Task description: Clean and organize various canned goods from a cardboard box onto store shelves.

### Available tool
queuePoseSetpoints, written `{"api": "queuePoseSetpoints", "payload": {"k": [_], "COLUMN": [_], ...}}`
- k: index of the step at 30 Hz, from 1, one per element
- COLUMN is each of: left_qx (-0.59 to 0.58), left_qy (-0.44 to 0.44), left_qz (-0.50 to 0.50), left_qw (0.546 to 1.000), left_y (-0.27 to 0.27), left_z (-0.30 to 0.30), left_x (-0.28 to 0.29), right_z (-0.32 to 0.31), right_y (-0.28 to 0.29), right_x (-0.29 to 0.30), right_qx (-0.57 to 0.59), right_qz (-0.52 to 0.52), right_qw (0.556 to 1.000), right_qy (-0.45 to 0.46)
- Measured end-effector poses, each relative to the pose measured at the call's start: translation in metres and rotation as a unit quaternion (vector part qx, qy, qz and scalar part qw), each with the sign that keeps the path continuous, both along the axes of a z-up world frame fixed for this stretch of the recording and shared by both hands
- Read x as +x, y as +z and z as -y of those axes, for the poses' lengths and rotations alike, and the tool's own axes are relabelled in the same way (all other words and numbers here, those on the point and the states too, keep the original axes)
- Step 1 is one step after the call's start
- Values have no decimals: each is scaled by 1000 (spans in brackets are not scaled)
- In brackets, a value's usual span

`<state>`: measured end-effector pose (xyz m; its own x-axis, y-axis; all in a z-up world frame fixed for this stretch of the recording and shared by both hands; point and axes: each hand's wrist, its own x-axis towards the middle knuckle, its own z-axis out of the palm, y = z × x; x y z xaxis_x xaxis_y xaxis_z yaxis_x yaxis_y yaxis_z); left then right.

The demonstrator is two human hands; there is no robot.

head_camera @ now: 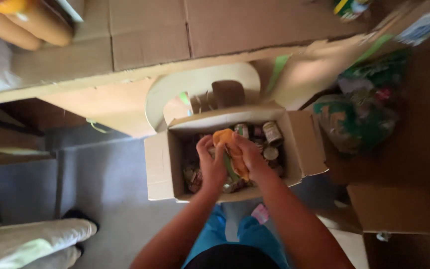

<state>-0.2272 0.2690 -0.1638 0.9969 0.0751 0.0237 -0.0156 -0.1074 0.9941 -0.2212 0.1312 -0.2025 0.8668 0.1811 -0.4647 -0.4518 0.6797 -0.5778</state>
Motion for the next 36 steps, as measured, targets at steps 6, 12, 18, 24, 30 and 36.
{"api": "queuePoseSetpoints", "payload": {"k": [6, 12, 18, 24, 30, 36], "left_qx": [-196, -539, -346, 110, 222, 33], "left_qy": [90, -193, -278, -218, -193, -249], "left_qz": [-184, -405, -317, 161, 115, 144], "left_qw": [959, 712, 838, 956, 949, 957], "left_y": [-55, -99, 102, 148, 127, 149], "left_z": [16, 35, 8, 7, 6, 20], "left_x": [35, 26, 1, -6, -4, -19], "right_z": [-20, 15, 68, 18, 65, 52], "right_y": [89, 146, 136, 250, 224, 242], "right_x": [-58, -55, 1, -44, -33, -44], "right_qx": [-713, -704, -417, -759, -697, -711], "right_qz": [386, 505, 188, 404, 429, 481], "right_qw": [569, 498, 879, 512, 573, 510], "right_qy": [-137, -36, -131, 2, 42, 64]}}
